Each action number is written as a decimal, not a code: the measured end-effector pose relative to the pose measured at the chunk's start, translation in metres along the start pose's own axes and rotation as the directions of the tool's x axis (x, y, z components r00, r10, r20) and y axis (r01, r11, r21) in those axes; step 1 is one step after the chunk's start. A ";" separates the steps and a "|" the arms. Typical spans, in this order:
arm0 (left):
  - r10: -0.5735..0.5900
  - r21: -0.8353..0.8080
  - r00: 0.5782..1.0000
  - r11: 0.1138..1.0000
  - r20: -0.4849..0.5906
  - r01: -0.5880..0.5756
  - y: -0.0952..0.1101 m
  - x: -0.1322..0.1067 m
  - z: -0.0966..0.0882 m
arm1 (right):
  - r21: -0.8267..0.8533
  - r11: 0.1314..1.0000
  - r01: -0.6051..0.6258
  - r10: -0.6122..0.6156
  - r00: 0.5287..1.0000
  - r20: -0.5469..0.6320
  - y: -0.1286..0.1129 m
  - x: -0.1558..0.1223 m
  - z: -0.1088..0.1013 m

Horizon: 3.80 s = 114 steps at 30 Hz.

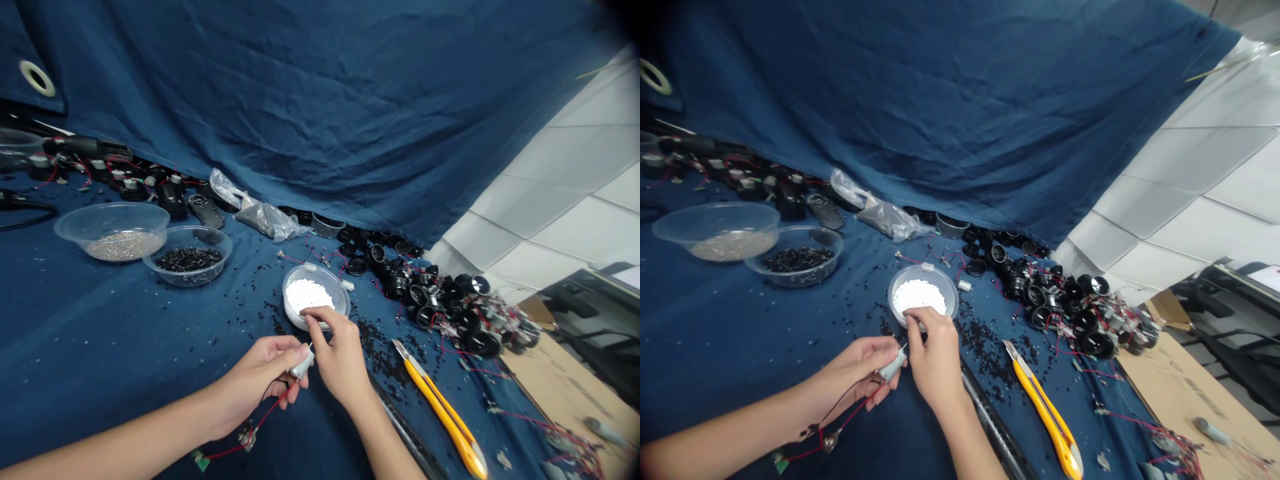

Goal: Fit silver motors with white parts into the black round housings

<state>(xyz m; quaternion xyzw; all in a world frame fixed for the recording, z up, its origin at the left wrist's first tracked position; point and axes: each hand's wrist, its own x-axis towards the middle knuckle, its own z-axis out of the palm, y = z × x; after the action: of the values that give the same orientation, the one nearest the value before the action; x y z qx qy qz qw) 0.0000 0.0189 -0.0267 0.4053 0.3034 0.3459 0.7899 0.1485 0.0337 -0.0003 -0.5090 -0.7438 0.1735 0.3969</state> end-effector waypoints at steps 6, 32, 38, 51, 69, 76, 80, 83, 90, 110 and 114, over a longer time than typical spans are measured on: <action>-0.003 -0.002 1.000 1.000 0.010 0.003 0.001 -0.002 0.002 | 0.012 1.000 0.006 -0.006 1.000 -0.017 0.000 0.000 0.002; 0.035 0.055 0.998 0.998 -0.056 -0.032 0.005 -0.004 0.003 | 0.210 0.978 -0.013 0.069 0.964 -0.258 0.001 0.001 0.001; 0.143 0.186 0.980 0.976 -0.137 -0.116 0.010 -0.002 0.002 | 0.527 0.840 -0.127 0.230 0.964 -0.135 -0.002 -0.001 -0.005; 0.219 0.305 0.968 0.937 -0.120 -0.173 0.016 -0.002 0.001 | 0.740 0.635 -0.223 0.304 0.952 0.026 -0.001 -0.008 -0.012; 0.249 0.323 0.960 0.926 -0.129 -0.197 0.018 -0.004 0.005 | 0.754 0.588 -0.294 0.313 0.942 0.123 -0.001 -0.009 -0.011; 0.253 0.304 0.960 0.930 -0.122 -0.207 0.019 -0.006 0.007 | 0.755 0.567 -0.329 0.327 0.931 0.161 -0.003 -0.009 -0.010; 0.249 0.298 0.961 0.932 -0.120 -0.204 0.018 -0.006 0.006 | 0.755 0.553 -0.353 0.331 0.924 0.189 -0.002 -0.010 -0.009; 0.247 0.292 0.962 0.934 -0.116 -0.205 0.017 -0.007 0.005 | 0.756 0.551 -0.355 0.335 0.923 0.189 -0.002 -0.011 -0.008; 0.251 0.277 0.959 0.938 -0.128 -0.209 0.018 -0.006 0.005 | 0.735 0.580 -0.351 0.338 0.925 0.175 -0.004 -0.010 -0.008; 0.338 0.454 0.927 0.860 -0.164 -0.233 0.019 -0.009 0.003 | 0.731 0.595 -0.334 0.334 0.930 0.153 -0.004 -0.012 -0.002; 0.342 0.475 0.921 0.852 -0.186 -0.221 0.017 -0.009 0.003 | 0.741 0.582 -0.335 0.355 0.924 0.139 -0.005 -0.014 0.002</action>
<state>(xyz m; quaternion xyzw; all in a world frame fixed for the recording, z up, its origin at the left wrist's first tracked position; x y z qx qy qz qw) -0.0077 0.0180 -0.0090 0.5657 0.4133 0.4307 0.5689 0.1461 0.0193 -0.0037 -0.4347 -0.4859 0.5331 0.5392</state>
